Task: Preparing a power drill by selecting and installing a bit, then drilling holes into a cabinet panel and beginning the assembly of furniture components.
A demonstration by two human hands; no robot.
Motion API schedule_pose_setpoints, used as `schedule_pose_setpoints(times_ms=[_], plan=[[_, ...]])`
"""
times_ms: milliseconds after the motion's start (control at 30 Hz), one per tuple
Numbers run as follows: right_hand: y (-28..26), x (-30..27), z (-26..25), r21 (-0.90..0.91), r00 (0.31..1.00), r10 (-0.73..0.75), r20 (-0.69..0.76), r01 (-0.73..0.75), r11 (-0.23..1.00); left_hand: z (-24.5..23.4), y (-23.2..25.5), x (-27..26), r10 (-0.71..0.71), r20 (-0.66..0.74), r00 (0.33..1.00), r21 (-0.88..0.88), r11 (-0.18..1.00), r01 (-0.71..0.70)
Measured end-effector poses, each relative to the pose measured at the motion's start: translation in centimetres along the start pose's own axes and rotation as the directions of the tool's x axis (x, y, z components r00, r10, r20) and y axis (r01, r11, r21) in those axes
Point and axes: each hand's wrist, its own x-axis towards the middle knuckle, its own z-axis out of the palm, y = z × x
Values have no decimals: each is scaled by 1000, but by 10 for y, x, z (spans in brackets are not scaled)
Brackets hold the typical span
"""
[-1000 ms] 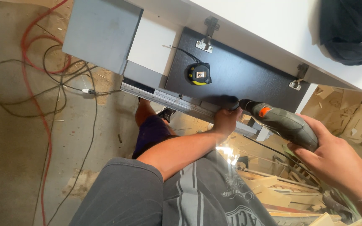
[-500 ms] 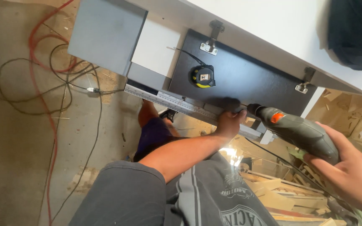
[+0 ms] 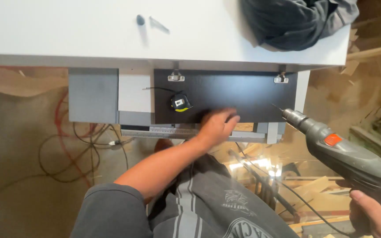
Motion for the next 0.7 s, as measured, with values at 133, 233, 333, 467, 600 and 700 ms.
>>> schedule_pose_setpoints(times_ms=[133, 233, 333, 467, 600, 700], plan=[[19, -27, 24, 244, 992, -6, -126, 37, 969, -20, -23, 55, 531, 135, 837, 821, 413, -394], [28, -45, 27, 376, 975, 126, -184, -49, 925, 20, -44, 50, 520, 368, 771, 794, 256, -552], [79, -62, 21, 436, 975, 164, -152, -83, 896, 75, -50, 0, 209, 788, 580, 463, 420, -780], [106, -70, 4, 421, 979, 167, -120, -103, 901, 99, -26, -4, 397, 798, 453, 202, 533, -822], [134, -95, 8, 496, 944, 284, -165, -170, 852, 42, -8, 73, 430, 505, 748, 646, 386, -659], [171, -111, 18, 513, 959, 200, -202, -71, 855, 13, 11, 95, 520, 269, 810, 902, 157, -401]])
